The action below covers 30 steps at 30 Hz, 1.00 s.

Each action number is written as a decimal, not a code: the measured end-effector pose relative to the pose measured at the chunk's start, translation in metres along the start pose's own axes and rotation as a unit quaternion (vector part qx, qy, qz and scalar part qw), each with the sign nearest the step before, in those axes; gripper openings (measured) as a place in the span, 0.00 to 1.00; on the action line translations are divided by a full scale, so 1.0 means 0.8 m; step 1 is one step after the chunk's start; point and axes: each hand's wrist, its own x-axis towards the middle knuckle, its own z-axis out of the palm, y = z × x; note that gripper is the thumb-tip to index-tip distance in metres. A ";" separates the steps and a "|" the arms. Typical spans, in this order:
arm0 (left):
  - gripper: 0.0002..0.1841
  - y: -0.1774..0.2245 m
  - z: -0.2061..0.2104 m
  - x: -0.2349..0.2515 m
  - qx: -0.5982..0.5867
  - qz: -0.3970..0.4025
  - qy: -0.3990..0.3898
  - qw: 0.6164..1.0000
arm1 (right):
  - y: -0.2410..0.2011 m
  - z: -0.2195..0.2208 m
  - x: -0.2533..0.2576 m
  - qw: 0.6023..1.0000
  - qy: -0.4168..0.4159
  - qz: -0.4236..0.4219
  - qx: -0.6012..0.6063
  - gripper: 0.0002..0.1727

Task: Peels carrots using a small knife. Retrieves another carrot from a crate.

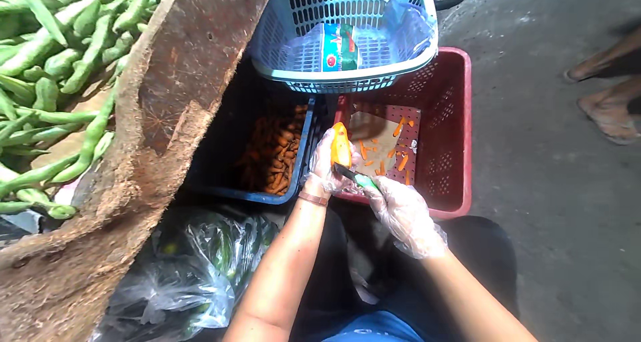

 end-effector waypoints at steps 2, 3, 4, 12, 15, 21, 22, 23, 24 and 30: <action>0.22 0.000 -0.001 0.000 -0.008 0.002 0.003 1.000 | 0.001 -0.002 0.003 1.000 -0.002 -0.001 -0.013 0.26; 0.21 0.001 0.000 0.000 -0.006 0.004 0.011 1.000 | 0.000 -0.004 0.003 1.000 -0.004 0.001 -0.024 0.27; 0.20 0.001 0.000 0.000 0.000 0.009 0.021 1.000 | -0.001 -0.007 0.004 0.999 -0.012 0.004 -0.035 0.27; 0.24 -0.003 -0.001 0.001 0.024 0.056 0.040 0.997 | -0.016 -0.014 -0.005 0.999 -0.021 0.030 -0.022 0.27; 0.22 -0.003 0.001 -0.002 0.063 0.092 0.065 0.992 | -0.023 -0.014 -0.007 0.997 -0.042 0.057 -0.018 0.27; 0.22 -0.002 0.008 -0.004 0.064 0.083 0.107 0.989 | -0.023 -0.006 -0.005 0.996 -0.051 0.073 -0.008 0.27; 0.21 -0.003 0.008 -0.004 0.060 0.078 0.109 0.989 | -0.021 -0.004 -0.004 0.997 -0.045 0.069 -0.010 0.26; 0.21 -0.003 0.009 -0.004 0.061 0.076 0.110 0.989 | -0.019 -0.001 -0.002 0.997 -0.037 0.064 -0.010 0.26; 0.21 -0.004 0.010 -0.004 0.063 0.077 0.108 0.989 | -0.017 0.001 0.000 0.998 -0.031 0.061 -0.008 0.26; 0.24 -0.015 0.007 -0.020 0.204 0.084 0.053 0.974 | 0.001 -0.009 0.030 0.974 -0.151 0.166 0.019 0.25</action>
